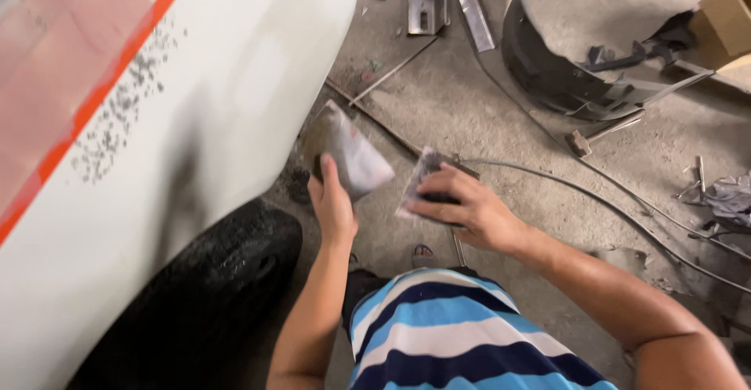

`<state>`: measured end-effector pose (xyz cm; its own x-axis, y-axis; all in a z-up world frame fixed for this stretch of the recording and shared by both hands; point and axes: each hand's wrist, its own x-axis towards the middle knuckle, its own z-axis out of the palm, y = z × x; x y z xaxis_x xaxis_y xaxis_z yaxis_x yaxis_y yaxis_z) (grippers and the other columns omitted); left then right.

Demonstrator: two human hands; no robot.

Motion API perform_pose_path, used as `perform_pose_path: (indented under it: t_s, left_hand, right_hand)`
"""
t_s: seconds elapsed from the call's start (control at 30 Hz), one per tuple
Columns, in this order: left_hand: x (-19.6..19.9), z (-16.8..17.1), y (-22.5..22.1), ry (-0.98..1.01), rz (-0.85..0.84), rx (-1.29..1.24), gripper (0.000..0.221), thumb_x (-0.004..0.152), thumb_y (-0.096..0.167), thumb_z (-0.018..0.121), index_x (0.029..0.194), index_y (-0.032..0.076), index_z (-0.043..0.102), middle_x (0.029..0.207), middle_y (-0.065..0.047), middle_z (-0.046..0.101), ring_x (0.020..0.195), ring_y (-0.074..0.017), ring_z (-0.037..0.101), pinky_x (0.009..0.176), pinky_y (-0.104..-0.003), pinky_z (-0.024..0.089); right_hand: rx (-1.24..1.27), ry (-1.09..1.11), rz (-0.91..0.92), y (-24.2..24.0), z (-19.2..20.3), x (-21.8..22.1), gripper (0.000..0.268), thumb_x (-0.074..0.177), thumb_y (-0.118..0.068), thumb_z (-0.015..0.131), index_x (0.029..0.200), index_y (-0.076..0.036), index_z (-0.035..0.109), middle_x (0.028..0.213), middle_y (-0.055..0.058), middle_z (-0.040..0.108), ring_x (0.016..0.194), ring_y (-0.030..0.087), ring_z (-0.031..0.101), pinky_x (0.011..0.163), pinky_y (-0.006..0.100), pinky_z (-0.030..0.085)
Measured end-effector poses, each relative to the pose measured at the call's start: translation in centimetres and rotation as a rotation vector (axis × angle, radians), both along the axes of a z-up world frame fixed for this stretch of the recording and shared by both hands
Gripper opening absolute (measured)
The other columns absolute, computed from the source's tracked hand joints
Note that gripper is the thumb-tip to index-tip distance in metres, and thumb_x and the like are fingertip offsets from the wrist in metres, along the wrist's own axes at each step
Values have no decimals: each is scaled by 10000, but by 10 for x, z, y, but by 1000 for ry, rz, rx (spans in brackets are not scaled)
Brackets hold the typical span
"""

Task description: The person scoops pink body filler from a can onto a metal spreader and applies it to the side fender of a white car. They then use a sanding block to smooth the applied filler along the fender surface.

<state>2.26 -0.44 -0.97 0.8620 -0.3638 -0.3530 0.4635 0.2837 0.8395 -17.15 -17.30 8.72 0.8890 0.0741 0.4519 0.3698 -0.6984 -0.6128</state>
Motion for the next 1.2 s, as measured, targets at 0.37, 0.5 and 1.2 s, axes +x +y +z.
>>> perform_pose_path:
  t_s: [0.37, 0.5, 1.2]
  left_hand:
    - [-28, 11, -6, 515, -222, -444, 407, 1080, 279, 486, 1325, -44, 519, 1222, -181, 645, 1043, -261, 673, 856, -392, 582]
    - [-31, 32, -5, 408, -139, -337, 365, 1077, 261, 509, 1322, -8, 544, 1221, -127, 658, 1069, -227, 673, 913, -374, 572]
    - [-28, 25, -6, -429, -378, 370, 495, 1090, 416, 482, 915, 3, 689, 749, -75, 599, 666, -175, 542, 569, -349, 417]
  right_hand:
    - [50, 159, -201, -4, 7, 27, 613, 804, 114, 635, 1327, -201, 678, 1349, 98, 545, 1343, 283, 521, 1106, 473, 458]
    - [-438, 143, -294, -39, 31, 14, 665, 724, 57, 673, 1303, -267, 721, 1281, 41, 596, 1330, 278, 529, 1176, 540, 413]
    - [-306, 194, -20, 13, 28, 31, 660, 616, 17, 697, 1213, -262, 739, 1261, 15, 626, 1302, 230, 550, 1205, 568, 322]
